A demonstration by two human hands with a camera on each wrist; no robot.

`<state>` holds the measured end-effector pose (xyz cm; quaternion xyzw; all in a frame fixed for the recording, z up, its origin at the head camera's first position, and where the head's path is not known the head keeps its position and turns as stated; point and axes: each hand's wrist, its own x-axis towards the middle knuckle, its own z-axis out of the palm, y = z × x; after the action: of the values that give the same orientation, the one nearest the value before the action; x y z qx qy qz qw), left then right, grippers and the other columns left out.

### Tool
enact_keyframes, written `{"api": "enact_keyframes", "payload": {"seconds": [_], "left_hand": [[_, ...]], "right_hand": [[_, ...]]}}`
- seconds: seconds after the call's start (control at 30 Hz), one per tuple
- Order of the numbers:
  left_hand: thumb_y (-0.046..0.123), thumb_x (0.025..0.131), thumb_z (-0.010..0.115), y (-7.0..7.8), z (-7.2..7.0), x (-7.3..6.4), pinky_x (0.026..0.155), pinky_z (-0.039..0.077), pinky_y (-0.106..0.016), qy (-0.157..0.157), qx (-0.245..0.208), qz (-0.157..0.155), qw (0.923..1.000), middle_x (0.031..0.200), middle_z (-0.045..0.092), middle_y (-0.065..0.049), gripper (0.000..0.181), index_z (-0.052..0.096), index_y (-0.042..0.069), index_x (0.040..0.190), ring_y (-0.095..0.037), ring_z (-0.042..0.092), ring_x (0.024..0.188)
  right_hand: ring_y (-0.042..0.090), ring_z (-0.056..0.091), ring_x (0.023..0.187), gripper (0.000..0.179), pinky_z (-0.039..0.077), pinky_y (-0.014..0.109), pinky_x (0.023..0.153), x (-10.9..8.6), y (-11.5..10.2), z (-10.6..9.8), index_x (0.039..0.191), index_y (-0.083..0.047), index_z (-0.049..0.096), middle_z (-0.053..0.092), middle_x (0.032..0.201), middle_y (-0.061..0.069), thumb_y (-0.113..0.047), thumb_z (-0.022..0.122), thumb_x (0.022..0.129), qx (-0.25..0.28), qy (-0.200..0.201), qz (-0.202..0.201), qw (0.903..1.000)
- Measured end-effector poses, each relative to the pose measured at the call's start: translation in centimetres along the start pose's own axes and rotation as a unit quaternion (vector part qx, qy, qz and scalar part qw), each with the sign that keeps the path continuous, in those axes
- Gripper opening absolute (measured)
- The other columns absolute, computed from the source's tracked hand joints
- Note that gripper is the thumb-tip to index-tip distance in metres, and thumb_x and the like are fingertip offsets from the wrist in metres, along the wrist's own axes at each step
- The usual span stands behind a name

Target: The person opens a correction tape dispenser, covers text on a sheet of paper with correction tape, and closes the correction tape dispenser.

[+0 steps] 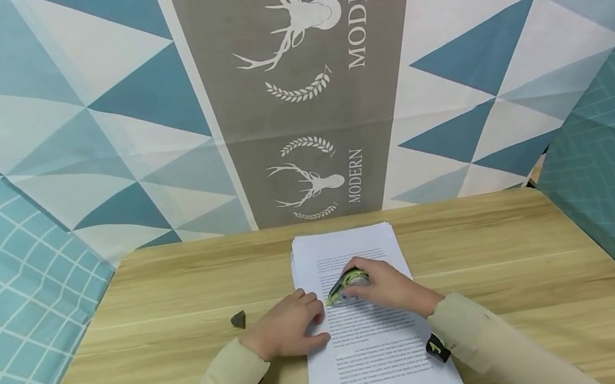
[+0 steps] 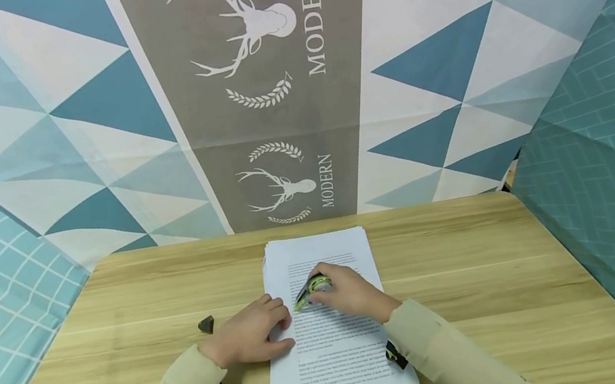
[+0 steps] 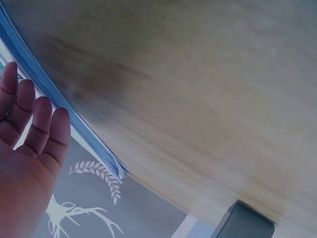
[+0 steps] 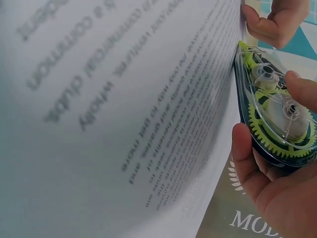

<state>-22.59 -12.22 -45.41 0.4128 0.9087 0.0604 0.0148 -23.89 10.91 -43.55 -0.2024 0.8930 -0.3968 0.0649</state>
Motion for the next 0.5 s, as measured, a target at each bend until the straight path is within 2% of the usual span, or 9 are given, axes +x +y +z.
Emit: {"api": "enact_keyframes", "payload": {"seconds": [0.13, 0.27, 0.5], "left_hand": [[0.044, 0.081, 0.06, 0.11, -0.14, -0.02, 0.072, 0.036, -0.023, -0.002, -0.004, -0.003, 1.0, 0.076, 0.044, 0.011, 0.025, 0.053, 0.021, 0.081, -0.009, 0.037, 0.075], [0.045, 0.081, 0.06, 0.14, -0.18, -0.04, 0.071, 0.037, -0.023, -0.003, -0.004, -0.005, 1.0, 0.076, 0.045, 0.011, 0.025, 0.054, 0.02, 0.081, -0.009, 0.037, 0.075], [0.045, 0.081, 0.061, 0.07, -0.21, -0.07, 0.073, 0.037, -0.024, 0.01, -0.008, 0.005, 0.9999, 0.077, 0.046, 0.011, 0.026, 0.055, 0.019, 0.081, -0.008, 0.037, 0.074]], "right_hand": [[0.01, 0.056, 0.09, 0.023, 0.044, 0.036, 0.084, 0.1, -0.2, -0.08, 0.104, -0.022, 0.058, 0.063, 0.094, -0.009, -0.027, 0.069, 0.084, 0.001, -0.001, -0.005, 1.0], [0.012, 0.058, 0.096, 0.024, 0.044, 0.039, 0.089, 0.23, -0.37, 0.12, 0.105, -0.021, 0.059, 0.063, 0.096, -0.008, -0.026, 0.069, 0.083, -0.004, -0.008, -0.011, 0.9999], [0.015, 0.059, 0.098, 0.024, 0.045, 0.039, 0.089, 0.36, -0.7, 0.16, 0.106, -0.02, 0.058, 0.063, 0.098, -0.007, -0.027, 0.067, 0.085, -0.049, -0.022, -0.022, 0.9983]]}}
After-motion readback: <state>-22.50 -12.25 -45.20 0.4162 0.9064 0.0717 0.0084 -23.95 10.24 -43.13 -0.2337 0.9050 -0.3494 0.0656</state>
